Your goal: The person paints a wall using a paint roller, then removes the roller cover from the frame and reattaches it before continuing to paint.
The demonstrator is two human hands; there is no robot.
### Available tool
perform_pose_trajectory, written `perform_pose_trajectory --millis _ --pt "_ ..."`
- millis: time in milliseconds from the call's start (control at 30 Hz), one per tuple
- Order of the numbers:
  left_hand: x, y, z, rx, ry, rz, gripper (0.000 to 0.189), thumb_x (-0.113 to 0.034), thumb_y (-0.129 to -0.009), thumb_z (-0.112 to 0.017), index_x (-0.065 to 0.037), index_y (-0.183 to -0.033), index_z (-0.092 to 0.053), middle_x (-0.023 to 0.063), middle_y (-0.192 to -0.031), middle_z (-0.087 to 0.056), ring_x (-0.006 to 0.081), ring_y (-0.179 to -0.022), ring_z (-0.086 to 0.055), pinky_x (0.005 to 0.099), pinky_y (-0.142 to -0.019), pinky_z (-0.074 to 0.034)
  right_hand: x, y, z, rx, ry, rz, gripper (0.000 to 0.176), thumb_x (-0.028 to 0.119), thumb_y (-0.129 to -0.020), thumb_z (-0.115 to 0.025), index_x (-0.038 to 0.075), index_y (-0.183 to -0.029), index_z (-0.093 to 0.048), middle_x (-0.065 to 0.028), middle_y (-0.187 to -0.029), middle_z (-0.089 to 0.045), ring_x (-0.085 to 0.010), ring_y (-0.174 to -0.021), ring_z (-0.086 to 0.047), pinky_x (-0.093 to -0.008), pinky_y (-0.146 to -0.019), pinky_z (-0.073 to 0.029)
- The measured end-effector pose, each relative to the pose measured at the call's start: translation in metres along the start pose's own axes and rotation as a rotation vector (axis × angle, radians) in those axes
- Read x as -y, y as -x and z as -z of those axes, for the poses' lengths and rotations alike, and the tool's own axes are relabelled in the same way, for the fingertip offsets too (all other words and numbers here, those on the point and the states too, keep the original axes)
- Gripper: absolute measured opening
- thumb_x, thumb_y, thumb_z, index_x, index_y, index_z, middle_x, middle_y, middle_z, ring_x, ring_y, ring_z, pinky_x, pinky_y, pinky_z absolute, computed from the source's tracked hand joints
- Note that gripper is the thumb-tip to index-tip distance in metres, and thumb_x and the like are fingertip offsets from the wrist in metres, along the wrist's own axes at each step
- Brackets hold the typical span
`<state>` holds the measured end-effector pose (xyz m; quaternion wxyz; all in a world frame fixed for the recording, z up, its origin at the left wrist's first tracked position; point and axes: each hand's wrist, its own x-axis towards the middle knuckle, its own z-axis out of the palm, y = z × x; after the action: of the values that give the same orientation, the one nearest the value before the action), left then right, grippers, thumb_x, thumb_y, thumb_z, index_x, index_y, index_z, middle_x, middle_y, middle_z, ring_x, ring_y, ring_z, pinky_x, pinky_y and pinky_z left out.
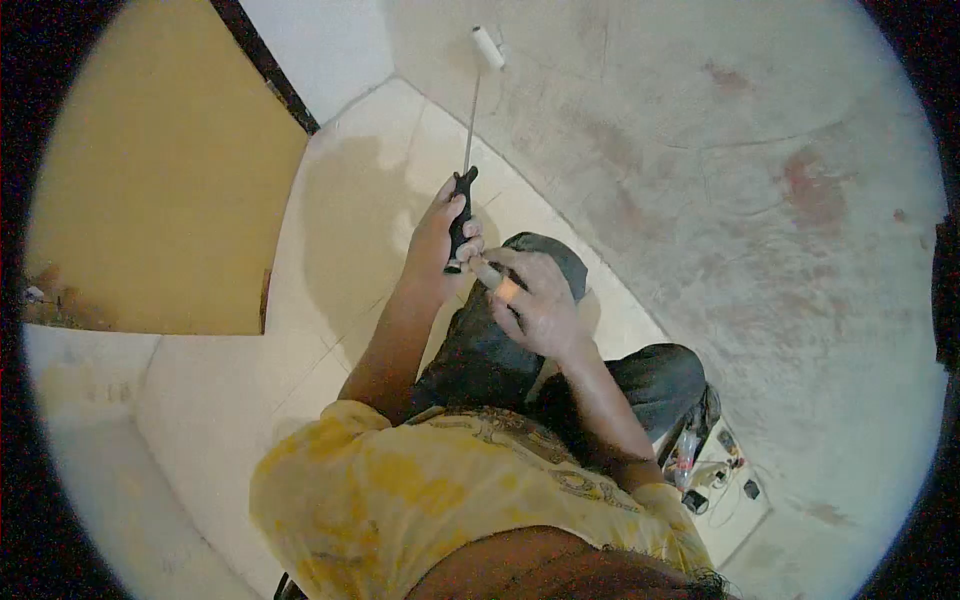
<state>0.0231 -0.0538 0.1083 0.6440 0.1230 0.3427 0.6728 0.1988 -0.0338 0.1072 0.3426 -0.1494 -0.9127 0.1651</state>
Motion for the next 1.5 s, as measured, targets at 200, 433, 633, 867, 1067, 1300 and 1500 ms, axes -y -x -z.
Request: perform_pose_trajectory --millis 200,433,633,867,1067,1300,1500 --pt "0.003 -0.005 0.008 -0.001 -0.024 -0.011 0.055 -0.022 -0.098 -0.044 -0.021 -0.149 -0.024 0.0005 -0.068 -0.047 0.0102 -0.045 -0.042 0.0241 -0.039 -0.035 0.005 -0.008 0.002 -0.032 0.057 -0.005 0.036 0.006 -0.075 -0.066 0.009 -0.110 -0.064 -0.0077 -0.105 -0.061 -0.0265 -0.095 -0.058 -0.0403 -0.082 -0.046" --pt "-0.001 -0.009 0.008 -0.043 -0.137 -0.023 0.055 -0.019 -0.098 -0.044 -0.019 -0.149 -0.024 0.0013 -0.068 -0.047 0.0109 -0.048 -0.043 0.0249 -0.039 -0.035 -0.001 -0.041 0.008 0.076 0.212 0.095 0.017 0.012 -0.072 -0.070 0.010 -0.086 -0.062 -0.0027 -0.091 -0.062 -0.0208 -0.087 -0.059 -0.0378 -0.082 -0.045" --pt "0.002 -0.012 0.007 -0.130 -0.195 -0.044 0.053 -0.017 -0.098 -0.044 -0.018 -0.148 -0.027 0.0014 -0.068 -0.047 0.0101 -0.048 -0.042 0.0247 -0.042 -0.036 -0.004 -0.047 0.011 0.137 0.271 0.169 0.020 0.015 -0.067 -0.072 0.010 -0.084 -0.061 -0.0030 -0.089 -0.062 -0.0197 -0.085 -0.059 -0.0373 -0.083 -0.045" --pt "0.005 -0.013 0.003 -0.177 -0.162 -0.055 0.053 -0.021 -0.095 -0.049 -0.017 -0.146 -0.034 -0.0006 -0.071 -0.046 0.0072 -0.055 -0.045 0.0203 -0.044 -0.035 -0.006 -0.048 0.010 0.168 0.298 0.180 0.022 0.017 -0.069 -0.072 0.009 -0.087 -0.061 -0.0029 -0.088 -0.062 -0.0204 -0.085 -0.059 -0.0378 -0.085 -0.044" --pt "0.001 -0.008 0.003 -0.102 -0.115 -0.024 0.049 -0.016 -0.098 -0.044 -0.017 -0.146 -0.033 0.0006 -0.069 -0.045 0.0085 -0.056 -0.043 0.0235 -0.044 -0.036 -0.007 -0.046 0.009 0.109 0.278 0.208 0.024 0.017 -0.068 -0.074 0.010 -0.088 -0.062 -0.0027 -0.089 -0.062 -0.0204 -0.085 -0.059 -0.0376 -0.086 -0.043" --pt "0.005 -0.011 0.006 -0.095 -0.063 -0.036 0.048 -0.018 -0.099 -0.044 -0.018 -0.145 -0.033 0.0012 -0.067 -0.046 0.0091 -0.052 -0.042 0.0235 -0.043 -0.035 -0.008 -0.044 0.003 0.058 0.298 0.195 0.024 0.016 -0.067 -0.074 0.010 -0.087 -0.062 -0.0028 -0.088 -0.061 -0.0210 -0.083 -0.059 -0.0379 -0.085 -0.044" --pt "0.006 -0.016 0.008 -0.107 -0.077 -0.047 0.049 -0.018 -0.099 -0.043 -0.020 -0.146 -0.030 0.0017 -0.067 -0.047 0.0097 -0.048 -0.042 0.0236 -0.041 -0.034 -0.009 -0.044 0.002 0.062 0.313 0.183 0.027 0.015 -0.067 -0.074 0.009 -0.089 -0.061 -0.0036 -0.087 -0.061 -0.0211 -0.081 -0.060 -0.0381 -0.084 -0.045"
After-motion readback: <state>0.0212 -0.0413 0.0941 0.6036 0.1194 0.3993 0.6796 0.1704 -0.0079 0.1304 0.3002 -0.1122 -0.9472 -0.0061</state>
